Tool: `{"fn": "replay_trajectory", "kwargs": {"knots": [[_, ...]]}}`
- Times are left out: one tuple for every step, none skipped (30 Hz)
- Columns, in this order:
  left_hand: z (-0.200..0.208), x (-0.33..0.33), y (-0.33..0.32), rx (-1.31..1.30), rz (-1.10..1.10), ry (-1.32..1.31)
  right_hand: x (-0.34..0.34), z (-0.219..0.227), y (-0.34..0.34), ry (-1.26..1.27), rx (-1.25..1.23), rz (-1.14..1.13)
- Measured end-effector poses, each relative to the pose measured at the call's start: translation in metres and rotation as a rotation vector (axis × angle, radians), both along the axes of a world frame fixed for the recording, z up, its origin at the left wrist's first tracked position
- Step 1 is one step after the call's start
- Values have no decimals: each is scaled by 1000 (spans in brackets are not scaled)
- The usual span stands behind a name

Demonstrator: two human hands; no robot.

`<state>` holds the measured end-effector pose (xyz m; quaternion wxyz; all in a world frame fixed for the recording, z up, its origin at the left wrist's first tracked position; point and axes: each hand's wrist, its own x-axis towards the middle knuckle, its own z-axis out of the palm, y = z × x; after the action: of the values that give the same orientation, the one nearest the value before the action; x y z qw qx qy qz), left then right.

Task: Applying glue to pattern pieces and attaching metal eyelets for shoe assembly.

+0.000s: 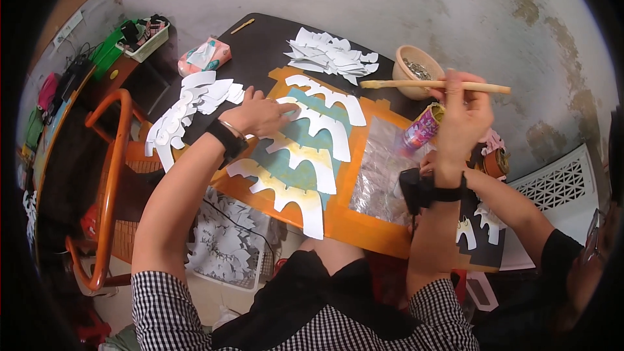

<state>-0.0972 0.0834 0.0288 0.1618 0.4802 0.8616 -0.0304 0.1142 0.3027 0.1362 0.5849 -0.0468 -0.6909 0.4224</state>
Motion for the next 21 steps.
{"fn": "replay_trajectory", "kwargs": {"knots": [[1, 3, 2, -2, 4, 2, -7, -6, -7, -1, -31, 53], [2, 8, 5, -11, -8, 17, -14, -12, -12, 2, -33, 57], [1, 11, 3, -26, -13, 31, -23, -20, -20, -23, -84, 105], [2, 14, 3, -70, -8, 32, -30, -27, -25, -48, -130, 147], [-1, 13, 1, -73, -4, 35, -36, -34, -28, -45, -133, 151], [-3, 14, 0, -45, -19, 56, -42, -40, -29, -66, -134, 181], [-5, 14, 0, -17, -33, 78, -47, -46, -31, -87, -135, 210], [-6, 13, -1, -20, -31, 79, -53, -50, -32, -83, -142, 249], [-6, 14, 0, -20, -29, 84, -59, -55, -34, -84, -145, 251], [-6, 15, -1, -20, -27, 89, -63, -59, -35, -98, -142, 267], [-6, 16, -2, -22, -25, 88, -68, -63, -36, -112, -140, 283], [-6, 16, -3, -13, -23, 83, -74, -68, -36, -120, -122, 268], [-6, 16, -4, -4, -22, 79, -79, -70, -36, -120, -123, 271], [-6, 17, -4, -4, -19, 79, -83, -73, -36, -136, -84, 264], [-6, 17, -4, -4, -20, 78, -87, -76, -36, -152, -45, 257], [-6, 17, -4, -3, -23, 78, -90, -79, -37, -151, -46, 260], [-6, 17, -3, -4, -20, 78, -93, -83, -37, -167, -30, 252], [-4, 19, -2, -19, -21, 73, -95, -85, -38, -183, -14, 244], [-3, 19, -2, -34, -22, 68, -97, -87, -40, -183, -15, 245], [-5, 18, -3, -35, -22, 69, -97, -88, -42, -205, -9, 237], [-8, 18, -3, 1, -14, 66, -97, -89, -44, -227, -4, 230]]}}
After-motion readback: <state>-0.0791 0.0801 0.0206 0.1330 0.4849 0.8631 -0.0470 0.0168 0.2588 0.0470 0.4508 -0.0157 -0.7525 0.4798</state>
